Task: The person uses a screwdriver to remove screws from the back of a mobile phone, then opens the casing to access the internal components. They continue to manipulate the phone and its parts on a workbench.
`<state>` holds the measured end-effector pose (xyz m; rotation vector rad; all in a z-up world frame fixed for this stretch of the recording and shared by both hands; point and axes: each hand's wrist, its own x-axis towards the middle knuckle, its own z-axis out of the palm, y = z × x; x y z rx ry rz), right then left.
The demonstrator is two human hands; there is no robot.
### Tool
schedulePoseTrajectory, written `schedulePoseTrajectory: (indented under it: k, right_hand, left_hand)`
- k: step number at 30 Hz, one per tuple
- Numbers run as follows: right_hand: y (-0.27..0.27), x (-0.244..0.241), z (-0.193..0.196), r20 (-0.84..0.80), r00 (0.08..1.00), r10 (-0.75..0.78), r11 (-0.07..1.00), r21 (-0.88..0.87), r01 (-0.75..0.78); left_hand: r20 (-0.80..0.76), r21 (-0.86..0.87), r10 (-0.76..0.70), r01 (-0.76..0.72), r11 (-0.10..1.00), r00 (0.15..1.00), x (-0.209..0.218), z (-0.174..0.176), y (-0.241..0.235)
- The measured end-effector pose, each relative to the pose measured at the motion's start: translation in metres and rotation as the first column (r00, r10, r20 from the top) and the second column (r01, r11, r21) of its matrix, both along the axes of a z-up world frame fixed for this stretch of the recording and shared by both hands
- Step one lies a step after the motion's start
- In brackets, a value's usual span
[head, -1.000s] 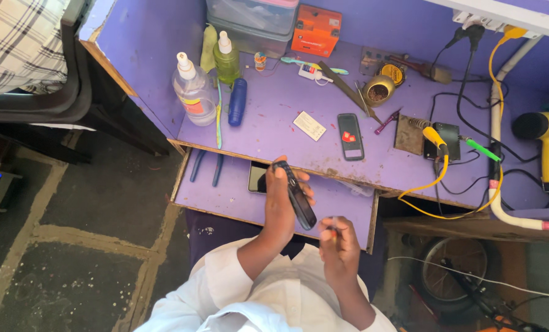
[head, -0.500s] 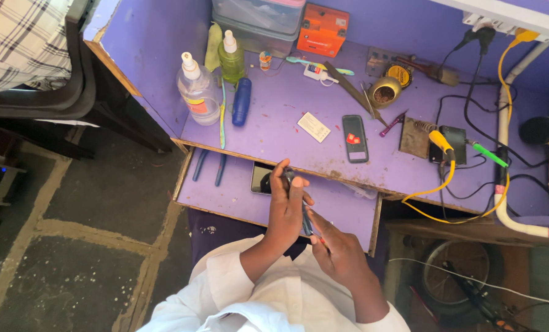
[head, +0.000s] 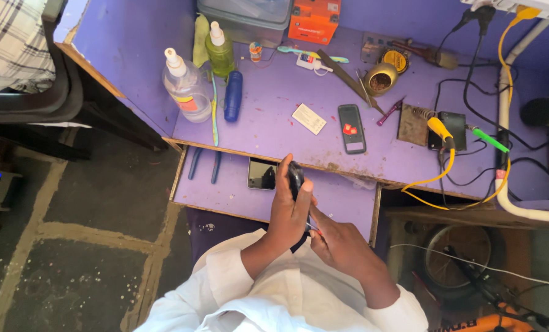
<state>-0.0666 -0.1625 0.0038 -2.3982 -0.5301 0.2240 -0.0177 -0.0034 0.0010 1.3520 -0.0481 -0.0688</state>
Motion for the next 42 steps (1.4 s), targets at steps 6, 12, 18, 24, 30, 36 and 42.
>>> schedulePoseTrajectory:
  k: [6, 12, 18, 24, 30, 36, 42]
  right_hand:
    - [0.011, -0.007, -0.015, 0.09, 0.991, -0.098, 0.993, 0.082, 0.09]
    - [0.014, -0.017, -0.03, 0.25, 0.959, -0.136, 0.987, 0.113, 0.11]
    - [0.012, -0.023, -0.038, 0.359, 0.913, -0.194, 0.979, 0.135, 0.155]
    - [0.002, -0.023, -0.032, 0.271, 0.947, -0.172, 0.982, 0.124, 0.143]
    - [-0.015, -0.016, -0.024, -0.045, 0.958, -0.284, 0.936, 0.205, 0.287]
    - [-0.008, -0.016, -0.02, -0.147, 0.937, -0.315, 0.829, 0.437, 0.348]
    - [-0.004, -0.003, -0.016, -0.17, 0.915, -0.366, 0.734, 0.552, 0.396]
  left_hand:
    - [0.03, 0.036, 0.029, -0.03, 0.999, 0.999, 0.0, -0.002, 0.001]
    - [0.054, -0.001, -0.014, 0.014, 1.0, 0.998, -0.004, -0.006, 0.0]
    - [0.109, 0.016, -0.049, 0.048, 0.999, 0.993, -0.004, -0.007, -0.004]
    - [0.133, 0.126, -0.039, 0.023, 0.992, 0.99, -0.004, -0.009, -0.004]
    - [0.123, -0.098, -0.052, 0.065, 0.993, 0.991, -0.002, -0.009, -0.012]
    - [0.065, -0.217, -0.128, 0.139, 0.966, 0.99, -0.002, -0.004, -0.011]
    - [0.004, -0.284, -0.103, 0.1, 0.954, 0.995, 0.013, 0.001, -0.014]
